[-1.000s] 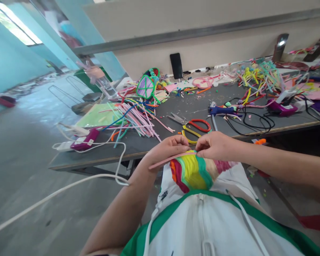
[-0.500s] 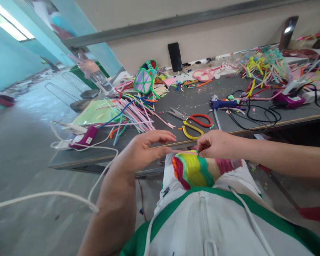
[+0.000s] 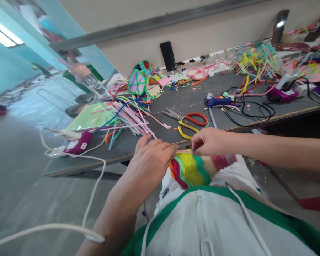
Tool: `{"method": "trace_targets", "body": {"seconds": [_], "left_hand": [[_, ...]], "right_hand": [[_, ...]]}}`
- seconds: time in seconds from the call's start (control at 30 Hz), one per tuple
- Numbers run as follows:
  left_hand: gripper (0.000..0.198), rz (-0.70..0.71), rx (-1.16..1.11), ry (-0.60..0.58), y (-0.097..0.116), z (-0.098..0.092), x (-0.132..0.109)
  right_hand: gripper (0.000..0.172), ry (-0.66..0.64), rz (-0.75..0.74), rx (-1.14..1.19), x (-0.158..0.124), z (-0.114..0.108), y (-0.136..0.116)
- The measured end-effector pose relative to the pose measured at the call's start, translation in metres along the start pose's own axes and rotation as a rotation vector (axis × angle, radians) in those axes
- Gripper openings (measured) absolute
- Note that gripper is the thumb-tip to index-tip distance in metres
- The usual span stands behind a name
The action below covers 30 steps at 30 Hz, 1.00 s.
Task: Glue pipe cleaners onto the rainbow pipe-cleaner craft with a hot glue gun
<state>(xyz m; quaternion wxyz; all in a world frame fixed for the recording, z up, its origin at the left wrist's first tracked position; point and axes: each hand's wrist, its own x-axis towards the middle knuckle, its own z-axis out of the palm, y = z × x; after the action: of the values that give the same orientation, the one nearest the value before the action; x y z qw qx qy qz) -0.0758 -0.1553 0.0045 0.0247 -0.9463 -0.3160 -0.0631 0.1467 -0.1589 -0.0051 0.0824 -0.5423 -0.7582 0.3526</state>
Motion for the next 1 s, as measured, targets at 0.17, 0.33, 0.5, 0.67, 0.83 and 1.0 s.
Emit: {"method": "trace_targets", "body": {"seconds": [0.17, 0.33, 0.5, 0.67, 0.83, 1.0], "left_hand": [[0.022, -0.006, -0.185, 0.090, 0.006, 0.017, 0.004], [0.018, -0.048, -0.290, 0.208, 0.014, 0.029, 0.011], [0.016, -0.045, -0.340, 0.258, 0.019, 0.030, 0.015], [0.015, -0.049, -0.323, 0.259, 0.020, 0.031, 0.015], [0.014, -0.072, -0.312, 0.249, 0.019, 0.034, 0.014], [0.014, -0.112, -0.304, 0.227, 0.021, 0.033, 0.014]], "right_hand": [[0.022, -0.029, -0.002, 0.000, 0.001, -0.001, 0.000], [0.021, -0.035, -0.001, 0.013, 0.001, -0.002, 0.000], [0.025, -0.053, -0.019, -0.013, -0.001, -0.005, 0.001], [0.030, -0.076, -0.006, -0.064, -0.002, -0.008, 0.001], [0.032, -0.073, 0.012, -0.104, -0.002, -0.008, 0.001], [0.030, -0.092, 0.036, -0.071, -0.005, -0.008, 0.001]]}}
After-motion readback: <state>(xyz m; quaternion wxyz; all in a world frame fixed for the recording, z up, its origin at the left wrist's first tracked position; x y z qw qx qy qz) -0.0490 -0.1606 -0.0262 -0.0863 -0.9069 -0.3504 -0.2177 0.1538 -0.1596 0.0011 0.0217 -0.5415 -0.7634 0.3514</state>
